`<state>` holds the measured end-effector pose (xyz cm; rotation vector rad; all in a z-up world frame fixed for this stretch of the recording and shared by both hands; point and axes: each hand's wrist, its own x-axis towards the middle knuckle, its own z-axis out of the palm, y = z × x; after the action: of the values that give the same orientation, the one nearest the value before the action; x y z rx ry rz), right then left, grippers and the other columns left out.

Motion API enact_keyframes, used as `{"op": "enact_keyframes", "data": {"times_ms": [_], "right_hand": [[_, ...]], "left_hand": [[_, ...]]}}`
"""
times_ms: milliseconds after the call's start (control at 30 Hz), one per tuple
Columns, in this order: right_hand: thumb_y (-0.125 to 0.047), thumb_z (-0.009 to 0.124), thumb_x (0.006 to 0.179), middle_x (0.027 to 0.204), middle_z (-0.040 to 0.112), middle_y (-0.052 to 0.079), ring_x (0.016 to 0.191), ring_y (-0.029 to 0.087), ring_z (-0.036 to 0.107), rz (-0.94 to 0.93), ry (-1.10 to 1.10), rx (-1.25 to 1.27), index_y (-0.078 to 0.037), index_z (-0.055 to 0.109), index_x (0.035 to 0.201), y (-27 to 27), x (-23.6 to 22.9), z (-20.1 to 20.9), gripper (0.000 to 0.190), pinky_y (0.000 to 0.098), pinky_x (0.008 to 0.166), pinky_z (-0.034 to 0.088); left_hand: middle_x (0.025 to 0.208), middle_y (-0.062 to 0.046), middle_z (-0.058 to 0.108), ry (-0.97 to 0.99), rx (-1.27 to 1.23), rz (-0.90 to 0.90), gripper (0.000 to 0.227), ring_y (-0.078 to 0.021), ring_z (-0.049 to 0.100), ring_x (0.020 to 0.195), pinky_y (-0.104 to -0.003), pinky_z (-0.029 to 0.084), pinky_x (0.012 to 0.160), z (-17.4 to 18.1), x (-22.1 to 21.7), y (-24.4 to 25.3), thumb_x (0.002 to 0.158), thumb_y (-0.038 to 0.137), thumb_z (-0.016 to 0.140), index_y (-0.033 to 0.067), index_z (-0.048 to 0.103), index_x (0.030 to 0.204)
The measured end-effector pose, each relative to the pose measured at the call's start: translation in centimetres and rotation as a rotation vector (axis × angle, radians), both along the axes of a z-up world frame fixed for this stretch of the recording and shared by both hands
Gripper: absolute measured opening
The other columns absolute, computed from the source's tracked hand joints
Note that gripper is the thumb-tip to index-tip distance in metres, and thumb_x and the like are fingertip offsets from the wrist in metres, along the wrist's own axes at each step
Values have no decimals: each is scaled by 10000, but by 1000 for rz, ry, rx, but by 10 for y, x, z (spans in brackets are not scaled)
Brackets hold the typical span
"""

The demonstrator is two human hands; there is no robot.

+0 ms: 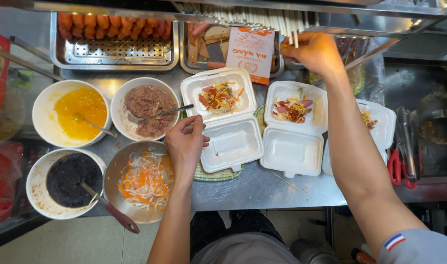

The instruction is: The person assembles food into white styrofoam containers using tongs and scissors. They add noodles, sliced sausages, cucumber, shredded vegetables, and a powdered topping, then place the filled containers on a blue tray.

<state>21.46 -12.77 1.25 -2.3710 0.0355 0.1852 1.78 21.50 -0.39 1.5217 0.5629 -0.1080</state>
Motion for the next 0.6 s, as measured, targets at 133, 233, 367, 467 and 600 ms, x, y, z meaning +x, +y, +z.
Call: {"op": "enact_keyframes", "data": {"times_ms": [133, 233, 367, 467, 600], "right_hand": [[-161, 834, 816, 943, 798, 89, 825, 155, 756, 414, -33, 40, -55, 807, 1045, 93, -46, 21, 253, 290, 786, 588], [-110, 814, 824, 923, 792, 111, 819, 170, 758, 537, -116, -4, -46, 809, 1076, 138, -63, 15, 260, 310, 786, 583], [-148, 768, 871, 883, 802, 78, 758, 127, 777, 268, 74, 133, -55, 790, 1050, 132, -72, 24, 203, 271, 707, 609], [-132, 763, 858, 870, 800, 91, 747, 114, 770, 215, 68, 40, -42, 793, 1057, 86, -82, 45, 220, 255, 713, 601], [-128, 789, 827, 860, 790, 107, 731, 178, 736, 129, 129, -268, -65, 829, 1013, 20, -103, 56, 201, 332, 665, 562]], "left_hand": [[896, -173, 783, -12, -20, 20, 372, -181, 741, 595, -289, 614, 507, -6, 2, -1, 937, 220, 691, -86, 695, 1149], [896, -172, 784, -12, -20, 11, 369, -174, 733, 592, -284, 610, 510, -7, 0, 0, 940, 218, 694, -83, 698, 1153], [900, -176, 787, -44, -26, -12, 373, -164, 720, 589, -279, 600, 502, -7, -3, 1, 939, 216, 694, -79, 699, 1166], [917, -181, 781, -74, -84, -59, 377, -155, 725, 596, -268, 597, 503, -7, -2, -6, 952, 223, 686, -75, 690, 1184], [913, -175, 777, -86, -136, -138, 365, -148, 705, 573, -263, 571, 479, -9, 3, -26, 959, 219, 679, -67, 696, 1186]]}}
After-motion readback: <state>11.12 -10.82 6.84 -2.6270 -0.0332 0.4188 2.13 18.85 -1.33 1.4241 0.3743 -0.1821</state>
